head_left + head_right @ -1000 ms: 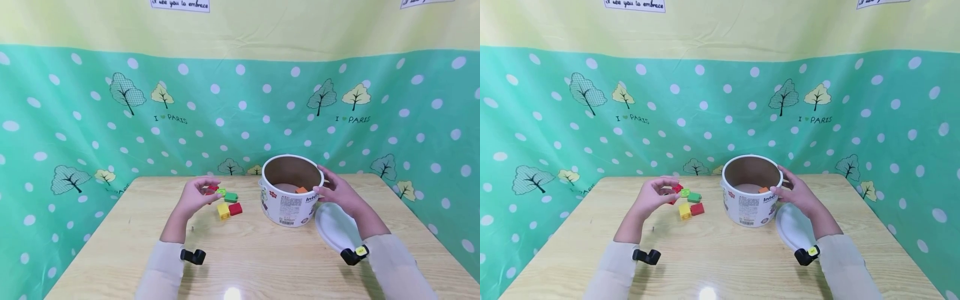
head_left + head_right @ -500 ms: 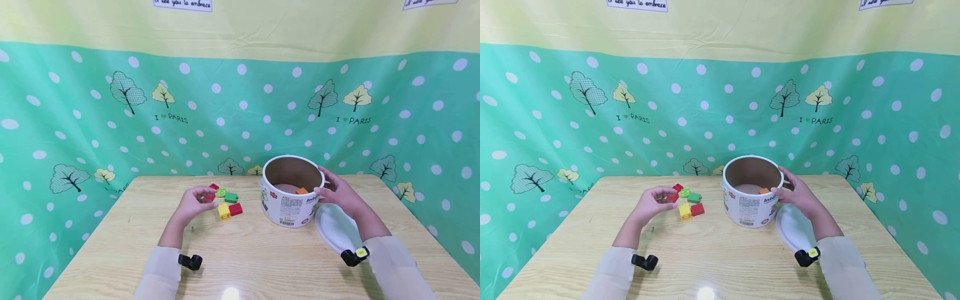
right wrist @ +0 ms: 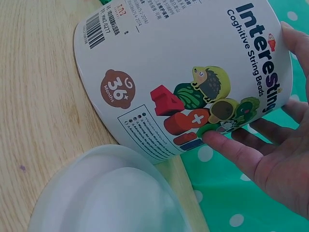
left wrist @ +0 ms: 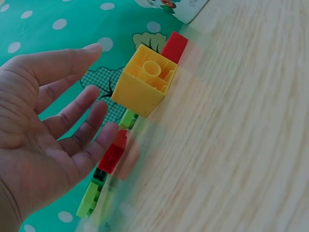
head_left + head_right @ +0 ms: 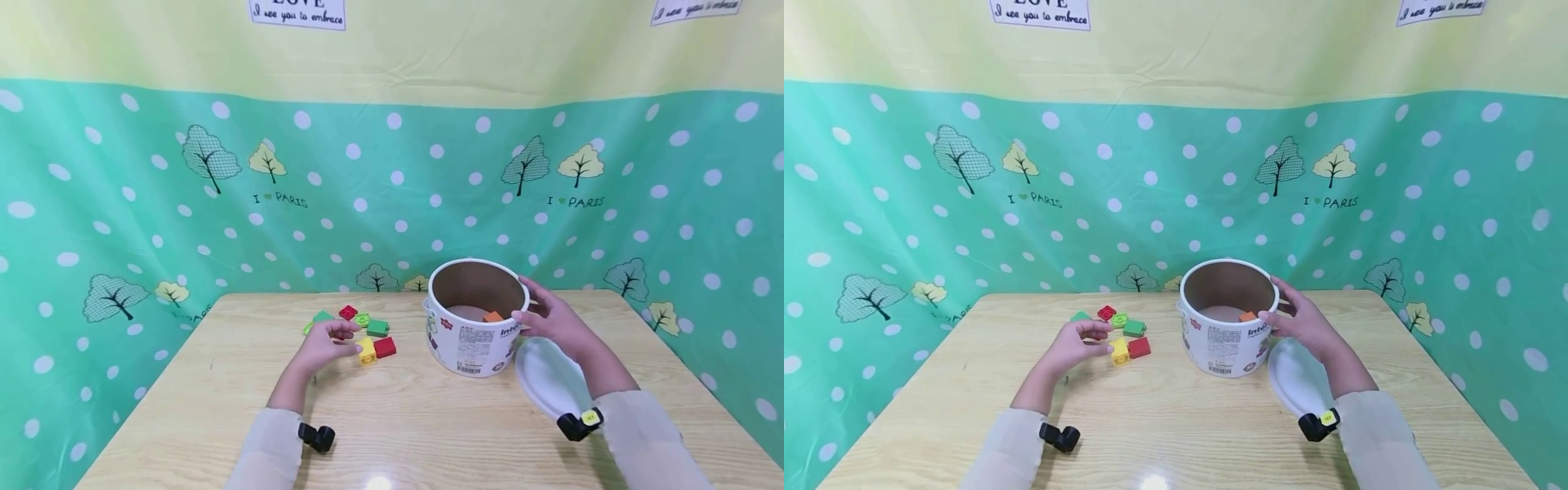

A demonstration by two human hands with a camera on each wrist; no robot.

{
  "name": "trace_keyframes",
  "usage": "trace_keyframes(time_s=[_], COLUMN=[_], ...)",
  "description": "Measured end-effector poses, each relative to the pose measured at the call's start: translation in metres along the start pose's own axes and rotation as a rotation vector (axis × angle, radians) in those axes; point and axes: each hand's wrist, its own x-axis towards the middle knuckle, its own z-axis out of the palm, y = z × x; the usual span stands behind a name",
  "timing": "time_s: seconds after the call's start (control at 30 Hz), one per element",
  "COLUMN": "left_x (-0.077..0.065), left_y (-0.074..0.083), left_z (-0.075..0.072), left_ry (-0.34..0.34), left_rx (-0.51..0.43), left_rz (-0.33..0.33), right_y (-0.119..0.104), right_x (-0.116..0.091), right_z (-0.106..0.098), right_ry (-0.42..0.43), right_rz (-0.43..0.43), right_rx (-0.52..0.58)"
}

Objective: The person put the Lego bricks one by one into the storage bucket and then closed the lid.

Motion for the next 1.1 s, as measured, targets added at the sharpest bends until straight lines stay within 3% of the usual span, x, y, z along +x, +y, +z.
trace_keyframes(time_s=[0.27, 0.57, 1.1], left_x=[0.0014, 0.0034, 0.0019], left_y=[-0.0022, -0.0043, -0.004], left_z=[0.0018, 0.0028, 0.0064], left_ry=[-0.037, -0.167, -0.165], left_rx=[0.021, 0.066, 0.21], left_rz=[0.003, 0.046, 0.025], right_y=[-0.0034, -0.0011, -0.0012], right_x=[-0.0017, -0.0002, -0.0019], right_z=[0.0008, -0.0006, 0.0], right_ry=[-0.006, -0.009, -0.003], right_rz=[-0.005, -0.016, -0.015], right_rx=[-0.005, 0.004, 0.015])
